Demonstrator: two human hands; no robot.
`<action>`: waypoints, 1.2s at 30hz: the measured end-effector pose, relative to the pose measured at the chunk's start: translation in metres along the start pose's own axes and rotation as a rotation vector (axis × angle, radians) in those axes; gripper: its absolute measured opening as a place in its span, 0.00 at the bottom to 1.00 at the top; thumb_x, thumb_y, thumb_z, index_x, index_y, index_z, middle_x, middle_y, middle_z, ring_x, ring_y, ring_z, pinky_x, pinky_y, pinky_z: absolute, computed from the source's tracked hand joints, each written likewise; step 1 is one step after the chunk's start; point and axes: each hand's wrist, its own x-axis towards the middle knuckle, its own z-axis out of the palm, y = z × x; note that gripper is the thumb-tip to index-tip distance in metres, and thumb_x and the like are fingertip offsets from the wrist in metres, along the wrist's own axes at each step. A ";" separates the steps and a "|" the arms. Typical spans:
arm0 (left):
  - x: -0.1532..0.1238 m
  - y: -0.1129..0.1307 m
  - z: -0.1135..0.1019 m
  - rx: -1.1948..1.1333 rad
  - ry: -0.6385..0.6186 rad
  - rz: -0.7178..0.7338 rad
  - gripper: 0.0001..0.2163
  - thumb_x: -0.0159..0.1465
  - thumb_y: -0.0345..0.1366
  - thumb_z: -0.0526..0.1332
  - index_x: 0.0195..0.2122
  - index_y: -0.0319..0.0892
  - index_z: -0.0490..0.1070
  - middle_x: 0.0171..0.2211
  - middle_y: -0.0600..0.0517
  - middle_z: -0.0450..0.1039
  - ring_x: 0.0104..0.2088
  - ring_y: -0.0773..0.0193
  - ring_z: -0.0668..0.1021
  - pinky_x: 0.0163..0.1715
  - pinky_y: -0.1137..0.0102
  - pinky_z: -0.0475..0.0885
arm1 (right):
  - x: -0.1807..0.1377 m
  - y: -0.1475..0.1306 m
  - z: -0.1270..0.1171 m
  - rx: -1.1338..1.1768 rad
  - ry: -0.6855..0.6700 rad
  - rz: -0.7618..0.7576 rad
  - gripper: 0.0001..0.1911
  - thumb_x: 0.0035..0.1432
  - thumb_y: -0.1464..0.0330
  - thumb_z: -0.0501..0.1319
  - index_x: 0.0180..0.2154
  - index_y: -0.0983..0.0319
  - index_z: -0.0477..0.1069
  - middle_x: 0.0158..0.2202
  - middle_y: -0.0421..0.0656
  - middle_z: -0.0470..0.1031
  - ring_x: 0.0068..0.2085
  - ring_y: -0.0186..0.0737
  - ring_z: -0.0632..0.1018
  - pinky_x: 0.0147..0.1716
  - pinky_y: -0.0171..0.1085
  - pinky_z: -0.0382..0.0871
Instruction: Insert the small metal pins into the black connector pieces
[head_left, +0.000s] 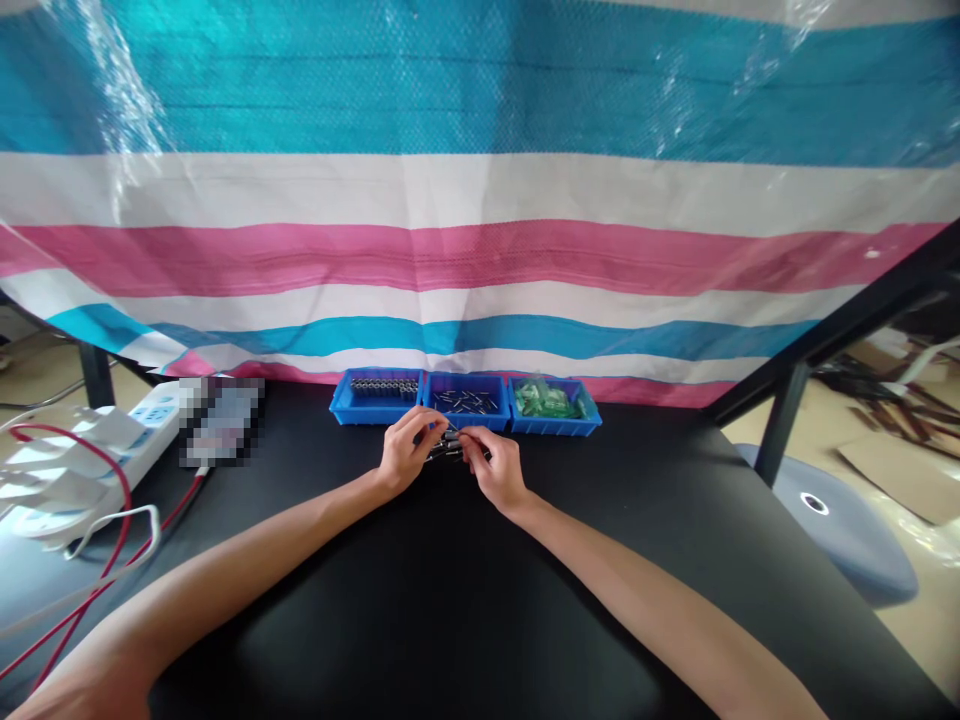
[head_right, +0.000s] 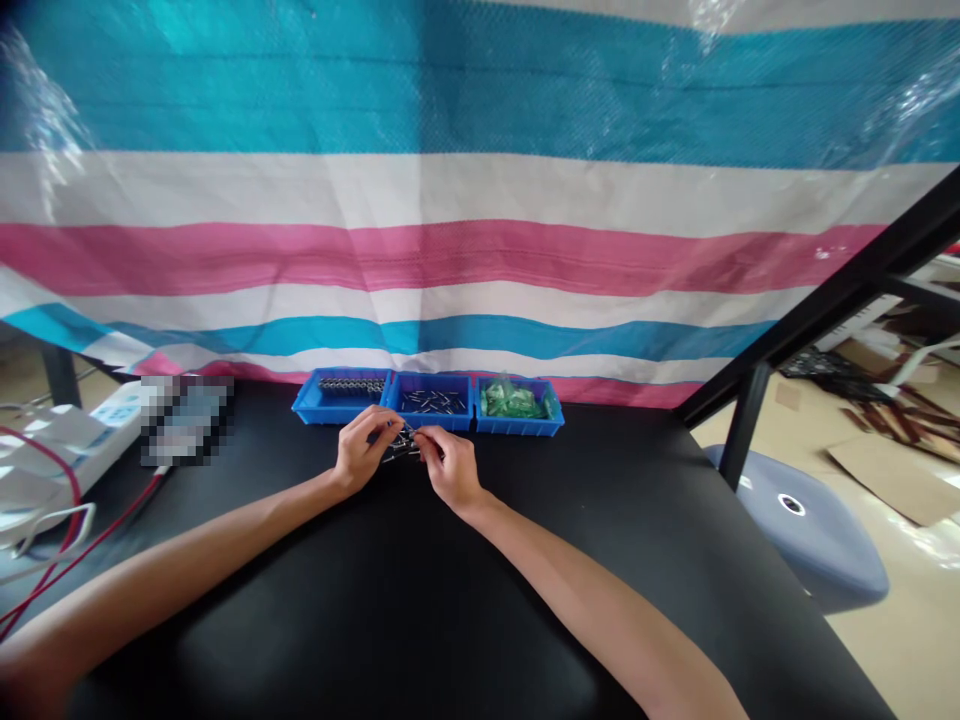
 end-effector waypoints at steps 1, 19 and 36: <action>0.000 0.000 0.000 0.002 0.001 0.000 0.05 0.65 0.33 0.58 0.36 0.39 0.72 0.33 0.49 0.73 0.31 0.67 0.74 0.31 0.73 0.70 | 0.000 -0.001 0.000 -0.001 0.005 -0.002 0.12 0.64 0.63 0.55 0.37 0.62 0.73 0.22 0.40 0.73 0.22 0.34 0.74 0.23 0.31 0.67; 0.001 0.002 0.000 0.012 0.001 0.013 0.05 0.66 0.33 0.58 0.36 0.39 0.72 0.32 0.49 0.73 0.30 0.68 0.74 0.31 0.73 0.70 | -0.001 -0.001 0.000 -0.006 0.038 0.001 0.10 0.62 0.63 0.57 0.36 0.62 0.74 0.24 0.41 0.75 0.24 0.36 0.76 0.23 0.31 0.68; 0.000 0.000 0.000 -0.009 -0.010 -0.007 0.05 0.65 0.33 0.59 0.36 0.39 0.73 0.33 0.49 0.74 0.29 0.69 0.73 0.31 0.74 0.70 | -0.001 0.002 0.002 -0.007 0.056 0.006 0.09 0.61 0.63 0.59 0.37 0.62 0.73 0.27 0.42 0.78 0.26 0.36 0.78 0.28 0.32 0.70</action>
